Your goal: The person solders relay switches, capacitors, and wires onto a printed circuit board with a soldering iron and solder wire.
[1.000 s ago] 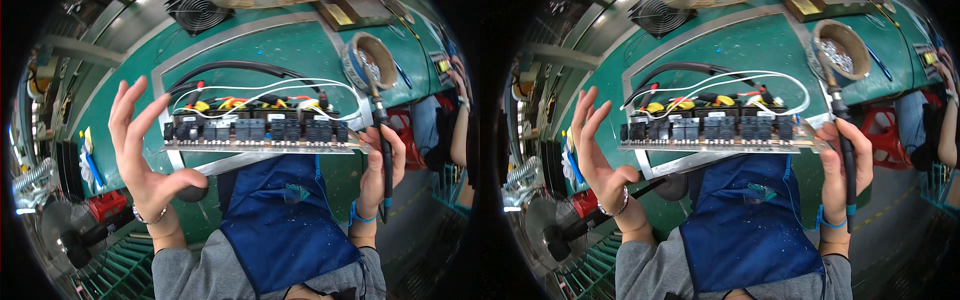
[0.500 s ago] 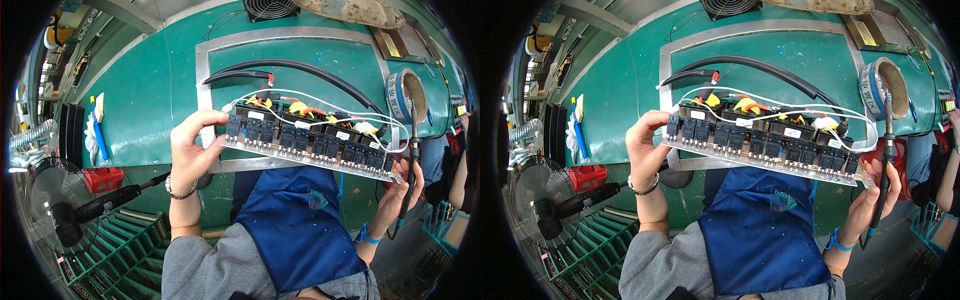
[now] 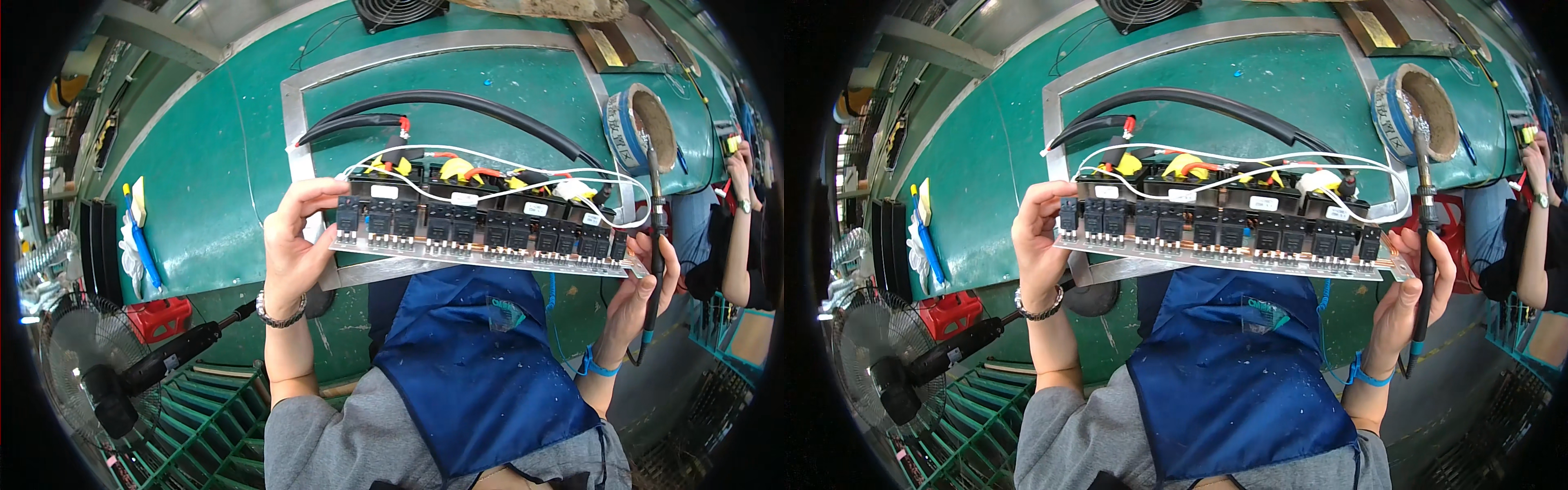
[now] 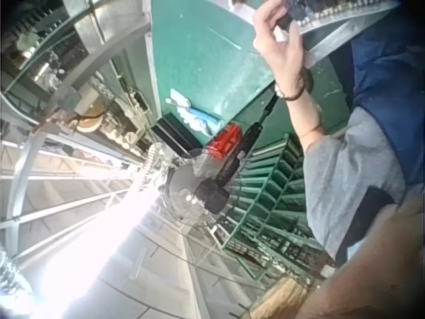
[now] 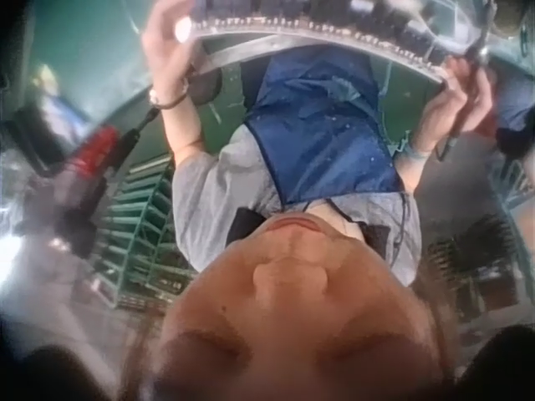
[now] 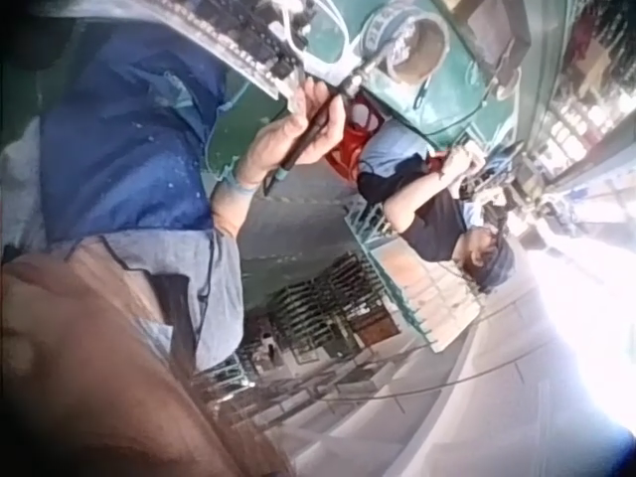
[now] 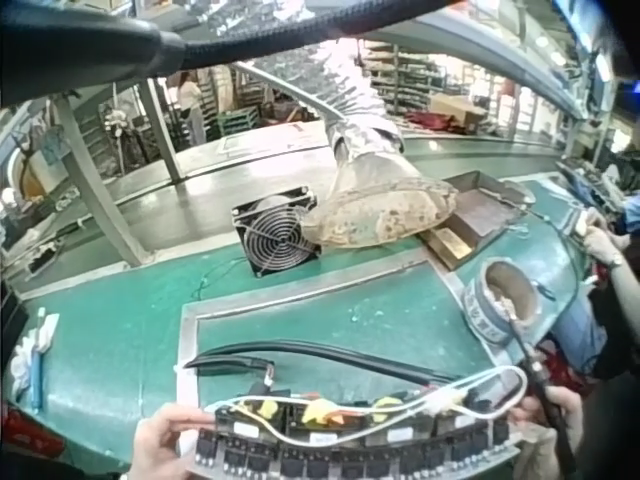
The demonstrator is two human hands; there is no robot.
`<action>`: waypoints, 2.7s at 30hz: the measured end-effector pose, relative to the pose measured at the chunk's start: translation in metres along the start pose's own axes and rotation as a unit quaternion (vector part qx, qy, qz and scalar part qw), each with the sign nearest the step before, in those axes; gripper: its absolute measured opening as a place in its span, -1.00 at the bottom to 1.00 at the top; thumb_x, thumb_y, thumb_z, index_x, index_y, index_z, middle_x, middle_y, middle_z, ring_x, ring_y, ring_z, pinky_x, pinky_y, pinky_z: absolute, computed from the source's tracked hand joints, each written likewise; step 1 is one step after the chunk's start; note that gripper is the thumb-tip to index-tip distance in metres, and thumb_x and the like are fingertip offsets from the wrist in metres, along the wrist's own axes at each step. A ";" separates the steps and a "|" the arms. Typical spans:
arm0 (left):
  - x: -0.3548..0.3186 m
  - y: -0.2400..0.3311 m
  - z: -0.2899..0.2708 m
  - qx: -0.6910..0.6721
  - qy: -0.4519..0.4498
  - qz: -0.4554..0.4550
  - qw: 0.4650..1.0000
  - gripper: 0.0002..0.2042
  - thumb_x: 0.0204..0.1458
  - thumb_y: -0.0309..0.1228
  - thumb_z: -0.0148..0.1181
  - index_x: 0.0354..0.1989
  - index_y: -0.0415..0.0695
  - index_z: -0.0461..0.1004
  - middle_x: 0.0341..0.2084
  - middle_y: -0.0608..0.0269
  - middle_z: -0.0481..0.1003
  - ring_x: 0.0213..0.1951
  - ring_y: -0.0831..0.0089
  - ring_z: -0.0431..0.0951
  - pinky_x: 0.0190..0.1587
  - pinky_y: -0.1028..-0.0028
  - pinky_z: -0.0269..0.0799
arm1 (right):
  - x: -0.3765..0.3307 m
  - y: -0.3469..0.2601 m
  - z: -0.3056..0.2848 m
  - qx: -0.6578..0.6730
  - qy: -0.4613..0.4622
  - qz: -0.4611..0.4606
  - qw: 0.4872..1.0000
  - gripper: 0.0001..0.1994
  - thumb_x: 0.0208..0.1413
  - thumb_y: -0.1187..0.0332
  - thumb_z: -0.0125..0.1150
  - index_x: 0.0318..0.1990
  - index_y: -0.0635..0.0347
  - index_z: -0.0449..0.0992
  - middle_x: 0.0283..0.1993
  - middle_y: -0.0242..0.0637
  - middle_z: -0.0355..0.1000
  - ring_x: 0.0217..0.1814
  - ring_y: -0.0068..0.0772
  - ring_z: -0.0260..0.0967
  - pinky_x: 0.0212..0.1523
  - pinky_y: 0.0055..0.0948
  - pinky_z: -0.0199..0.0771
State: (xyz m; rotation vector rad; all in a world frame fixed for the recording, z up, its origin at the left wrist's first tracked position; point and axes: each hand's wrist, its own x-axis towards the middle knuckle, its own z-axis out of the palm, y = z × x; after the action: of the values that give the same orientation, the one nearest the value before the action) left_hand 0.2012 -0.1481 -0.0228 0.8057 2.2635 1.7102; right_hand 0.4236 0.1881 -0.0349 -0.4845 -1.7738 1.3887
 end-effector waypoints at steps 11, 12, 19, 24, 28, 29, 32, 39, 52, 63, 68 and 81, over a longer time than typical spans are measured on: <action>-0.008 0.000 0.004 -0.025 0.013 0.003 1.000 -0.71 -0.06 -0.73 0.21 -0.12 -0.37 0.41 -0.19 0.15 0.51 -0.13 0.44 0.57 0.00 0.47 0.47 | -0.001 0.006 -0.011 -0.006 -0.013 -0.006 1.000 -0.26 0.06 -0.08 0.27 0.17 0.39 0.25 0.01 0.11 0.42 0.02 -0.15 0.49 0.11 -0.21 0.49; -0.010 0.000 0.005 -0.015 0.022 0.014 1.000 -0.72 -0.05 -0.72 0.21 -0.12 -0.37 0.41 -0.19 0.14 0.52 -0.13 0.44 0.57 0.00 0.48 0.47 | -0.001 0.007 -0.011 -0.005 -0.015 -0.010 1.000 -0.26 0.06 -0.09 0.27 0.17 0.39 0.25 0.01 0.11 0.42 0.02 -0.14 0.49 0.11 -0.20 0.49; -0.011 0.000 0.009 -0.023 0.045 0.026 0.998 -0.73 0.00 -0.66 0.23 -0.13 -0.28 0.35 -0.21 0.23 0.49 -0.22 0.62 0.52 -0.16 0.65 0.42 | -0.001 0.009 -0.010 -0.004 -0.011 -0.012 1.000 -0.23 0.03 -0.11 0.29 0.15 0.41 0.26 0.00 0.11 0.42 0.01 -0.12 0.49 0.11 -0.18 0.49; -0.008 -0.012 0.005 -0.006 0.053 0.085 0.995 -0.81 -0.02 -0.67 0.24 -0.23 -0.29 0.41 -0.25 0.15 0.54 -0.20 0.50 0.54 -0.12 0.55 0.44 | 0.006 0.006 -0.007 -0.001 -0.004 -0.023 1.000 -0.26 0.04 -0.08 0.29 0.14 0.42 0.28 -0.03 0.06 0.45 -0.05 -0.18 0.51 0.04 -0.27 0.51; 0.004 -0.015 0.009 -0.022 0.086 0.092 0.992 -0.83 -0.06 -0.73 0.24 -0.30 -0.30 0.44 -0.25 0.10 0.56 -0.24 0.49 0.55 -0.13 0.52 0.44 | 0.020 0.004 0.003 0.002 0.020 -0.039 0.999 -0.36 0.10 0.00 0.28 0.08 0.45 0.33 -0.11 0.01 0.48 -0.14 -0.25 0.51 -0.04 -0.31 0.52; 0.005 -0.010 0.010 -0.020 0.100 0.082 0.991 -0.82 -0.05 -0.74 0.24 -0.28 -0.30 0.44 -0.24 0.11 0.56 -0.25 0.50 0.54 -0.15 0.53 0.44 | 0.028 0.004 0.008 0.016 0.014 -0.047 0.999 -0.48 0.16 0.16 0.24 0.07 0.45 0.35 -0.12 0.01 0.48 -0.14 -0.26 0.51 -0.04 -0.33 0.52; 0.015 -0.006 0.014 -0.081 0.101 0.043 0.991 -0.83 0.03 -0.68 0.23 -0.25 -0.26 0.39 -0.35 0.25 0.51 -0.35 0.60 0.48 -0.27 0.61 0.42 | 0.053 0.005 0.026 0.030 0.035 -0.032 0.998 -0.67 0.20 0.43 0.14 0.08 0.41 0.37 -0.12 -0.07 0.48 -0.13 -0.34 0.48 -0.04 -0.39 0.52; 0.039 -0.003 0.026 -0.105 0.109 -0.034 0.988 -0.84 0.08 -0.61 0.20 -0.25 -0.17 0.33 -0.48 0.39 0.42 -0.48 0.66 0.42 -0.40 0.64 0.38 | 0.078 0.016 0.046 0.016 0.029 -0.018 0.999 -0.68 0.13 0.61 0.19 0.06 0.31 0.42 -0.08 -0.19 0.52 -0.04 -0.48 0.47 0.02 -0.50 0.48; 0.058 0.015 0.029 -0.243 0.140 -0.139 0.950 -0.89 0.14 -0.55 0.10 -0.22 -0.12 0.32 -0.41 0.41 0.47 -0.60 0.82 0.31 -0.68 0.78 0.09 | 0.093 0.016 0.050 0.060 0.023 0.050 0.997 -0.67 0.14 0.58 0.19 0.08 0.30 0.40 -0.05 -0.16 0.51 -0.03 -0.47 0.49 0.02 -0.54 0.48; 0.071 0.023 0.035 -0.288 0.114 -0.189 0.932 -0.91 0.15 -0.52 0.07 -0.20 -0.15 0.35 -0.34 0.32 0.52 -0.58 0.79 0.42 -0.73 0.79 0.11 | 0.083 0.024 0.049 -0.005 0.020 0.057 0.998 -0.69 0.25 0.46 0.05 0.11 0.38 0.35 -0.05 0.01 0.48 -0.12 -0.31 0.53 -0.07 -0.37 0.57; 0.078 0.019 0.040 -0.286 0.172 -0.197 0.922 -0.90 0.14 -0.53 0.06 -0.18 -0.17 0.37 -0.30 0.28 0.54 -0.46 0.71 0.53 -0.68 0.78 0.27 | 0.079 0.029 0.050 -0.068 -0.010 0.024 0.997 -0.74 0.22 0.49 0.11 0.05 0.33 0.43 -0.07 -0.13 0.51 -0.04 -0.40 0.49 0.01 -0.44 0.47; 0.088 0.026 0.035 -0.304 0.128 -0.220 0.918 -0.93 0.17 -0.52 0.06 -0.20 -0.18 0.37 -0.30 0.24 0.54 -0.38 0.64 0.56 -0.48 0.71 0.48 | 0.075 0.032 0.045 -0.166 -0.034 -0.103 0.980 -0.72 0.03 0.59 0.25 -0.05 0.34 0.52 -0.19 -0.10 0.54 -0.19 -0.21 0.52 -0.13 -0.42 0.50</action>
State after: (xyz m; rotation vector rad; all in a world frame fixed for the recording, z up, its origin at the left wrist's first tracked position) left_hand 0.1523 -0.0681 0.0048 -0.0600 1.6717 2.1684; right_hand 0.3379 0.2239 -0.0402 -0.4167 -2.0600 0.9810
